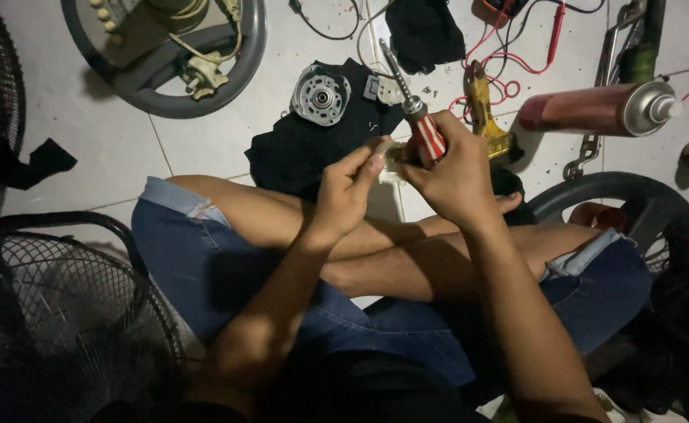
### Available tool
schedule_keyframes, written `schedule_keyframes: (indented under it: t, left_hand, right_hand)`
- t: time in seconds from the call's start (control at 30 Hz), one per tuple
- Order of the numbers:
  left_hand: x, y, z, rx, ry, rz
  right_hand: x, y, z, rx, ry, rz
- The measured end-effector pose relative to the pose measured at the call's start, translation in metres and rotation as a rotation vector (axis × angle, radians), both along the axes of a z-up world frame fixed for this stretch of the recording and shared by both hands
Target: Repairing a plastic gear mechanism from an electric fan by using a screwdriver to pry and adjust internal components.
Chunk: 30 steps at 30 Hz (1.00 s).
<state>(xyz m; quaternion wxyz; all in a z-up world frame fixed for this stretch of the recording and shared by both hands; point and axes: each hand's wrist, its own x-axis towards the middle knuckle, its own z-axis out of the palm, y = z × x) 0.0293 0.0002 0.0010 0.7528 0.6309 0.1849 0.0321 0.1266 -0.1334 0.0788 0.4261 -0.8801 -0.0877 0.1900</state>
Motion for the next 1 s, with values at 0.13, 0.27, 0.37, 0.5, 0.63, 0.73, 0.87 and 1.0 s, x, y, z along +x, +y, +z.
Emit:
schedule_keyframes:
  t: [0.13,0.27,0.37,0.5,0.63,0.73,0.87,1.0]
  left_hand:
    - [-0.001,-0.001,-0.001,0.033,-0.012,0.008]
    - [-0.003,-0.003,-0.002,0.050,-0.019,0.023]
    - [-0.004,-0.003,-0.002,0.074,-0.025,0.020]
    - [-0.002,0.000,0.005,0.094,-0.055,-0.001]
    - [-0.003,0.000,0.000,0.104,-0.064,-0.001]
    - [-0.004,0.000,-0.004,0.116,-0.062,-0.010]
    - [-0.002,-0.002,-0.002,0.100,-0.063,-0.014]
    - [-0.002,-0.003,-0.006,0.104,-0.056,-0.019]
  right_hand:
    - [-0.003,-0.001,-0.006,0.071,0.028,-0.043]
    - [-0.002,0.004,-0.001,0.070,-0.002,-0.026]
    - [-0.002,0.008,0.001,0.071,-0.018,-0.005]
    - [-0.002,0.006,-0.001,0.034,0.014,-0.019]
    - [-0.004,0.009,-0.002,0.002,0.011,-0.024]
    - [-0.005,0.005,-0.002,-0.011,0.005,-0.029]
    - [-0.006,0.010,0.000,-0.022,-0.003,-0.070]
    - [-0.010,0.009,0.000,-0.127,-0.077,-0.092]
